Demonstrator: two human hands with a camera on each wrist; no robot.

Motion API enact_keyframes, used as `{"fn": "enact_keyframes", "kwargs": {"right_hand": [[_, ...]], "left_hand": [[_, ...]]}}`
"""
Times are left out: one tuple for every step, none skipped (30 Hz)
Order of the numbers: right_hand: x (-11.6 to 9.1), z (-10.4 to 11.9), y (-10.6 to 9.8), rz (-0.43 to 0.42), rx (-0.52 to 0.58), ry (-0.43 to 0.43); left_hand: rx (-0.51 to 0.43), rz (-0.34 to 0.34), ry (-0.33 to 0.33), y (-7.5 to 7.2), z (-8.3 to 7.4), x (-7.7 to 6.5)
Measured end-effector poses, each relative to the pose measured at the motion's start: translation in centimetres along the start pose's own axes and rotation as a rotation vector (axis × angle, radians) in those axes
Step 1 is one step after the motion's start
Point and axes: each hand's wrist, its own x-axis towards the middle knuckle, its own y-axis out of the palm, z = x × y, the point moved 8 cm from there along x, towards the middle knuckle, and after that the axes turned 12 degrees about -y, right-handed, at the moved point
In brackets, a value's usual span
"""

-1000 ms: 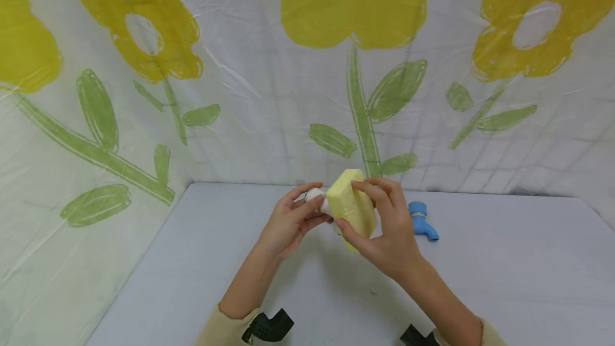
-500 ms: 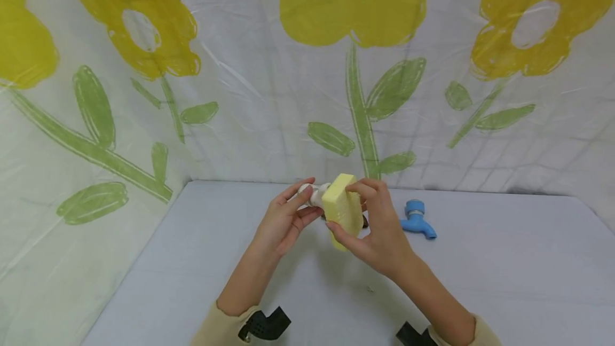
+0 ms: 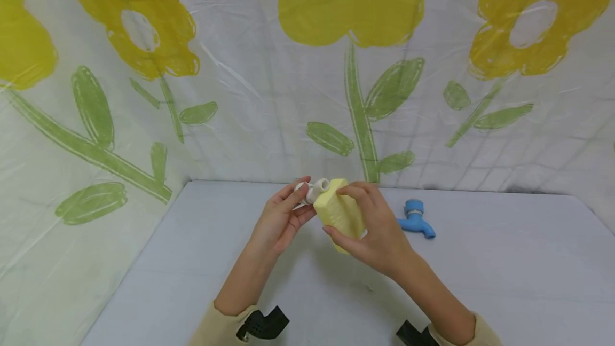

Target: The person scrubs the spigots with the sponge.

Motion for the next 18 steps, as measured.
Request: {"fn": "enact_keyframes", "kwargs": {"right_hand": [[0.03, -0.01, -0.01, 0.003, -0.005, 0.001], [0.05, -0.04, -0.05, 0.003, -0.013, 0.004], [0.06, -0.12, -0.11, 0.002, -0.019, 0.010], [0.07, -0.22, -0.19, -0.002, -0.023, 0.017], [0.08, -0.31, -0.27, -0.007, -0.027, 0.026], [0.07, -0.40, -0.34, -0.012, -0.029, 0.034], [0.05, -0.47, -0.37, -0.014, -0.030, 0.044], [0.02, -0.49, -0.32, -0.012, -0.024, 0.050], [-0.02, -0.47, -0.22, -0.006, -0.016, 0.054], [-0.05, -0.39, -0.10, 0.001, -0.010, 0.051], [-0.08, -0.29, 0.03, 0.011, -0.007, 0.049], [-0.08, -0.19, 0.15, 0.020, -0.005, 0.045], [-0.09, -0.12, 0.23, 0.028, -0.008, 0.041], [-0.08, -0.07, 0.25, 0.031, -0.011, 0.037], [-0.05, -0.08, 0.19, 0.030, -0.020, 0.038], [-0.02, -0.13, 0.07, 0.025, -0.027, 0.039], [-0.01, -0.21, -0.04, 0.020, -0.032, 0.042], [-0.01, -0.27, -0.15, 0.015, -0.034, 0.045]], "left_hand": [[0.002, -0.001, -0.002, 0.03, 0.04, -0.01], [0.004, -0.002, -0.006, 0.07, 0.10, 0.01], [-0.001, -0.006, -0.012, 0.08, 0.18, 0.02], [0.001, -0.010, -0.014, 0.10, 0.22, 0.04], [0.002, -0.016, -0.015, 0.09, 0.25, 0.05], [0.002, -0.022, -0.016, 0.08, 0.29, 0.08], [-0.001, -0.028, -0.015, 0.06, 0.30, 0.06], [-0.003, -0.031, -0.014, 0.05, 0.30, 0.06], [-0.004, -0.032, -0.009, 0.04, 0.27, 0.06], [-0.006, -0.034, -0.004, 0.01, 0.24, 0.05], [-0.009, -0.034, -0.001, -0.03, 0.23, 0.05], [-0.011, -0.034, 0.002, -0.05, 0.21, 0.04], [-0.013, -0.035, 0.005, -0.08, 0.19, 0.03], [-0.013, -0.033, 0.005, -0.08, 0.18, 0.05], [-0.010, -0.035, 0.004, -0.09, 0.19, 0.06], [-0.008, -0.037, 0.001, -0.10, 0.21, 0.06], [-0.005, -0.037, -0.002, -0.08, 0.24, 0.08], [-0.002, -0.038, -0.004, -0.06, 0.26, 0.09]]}}
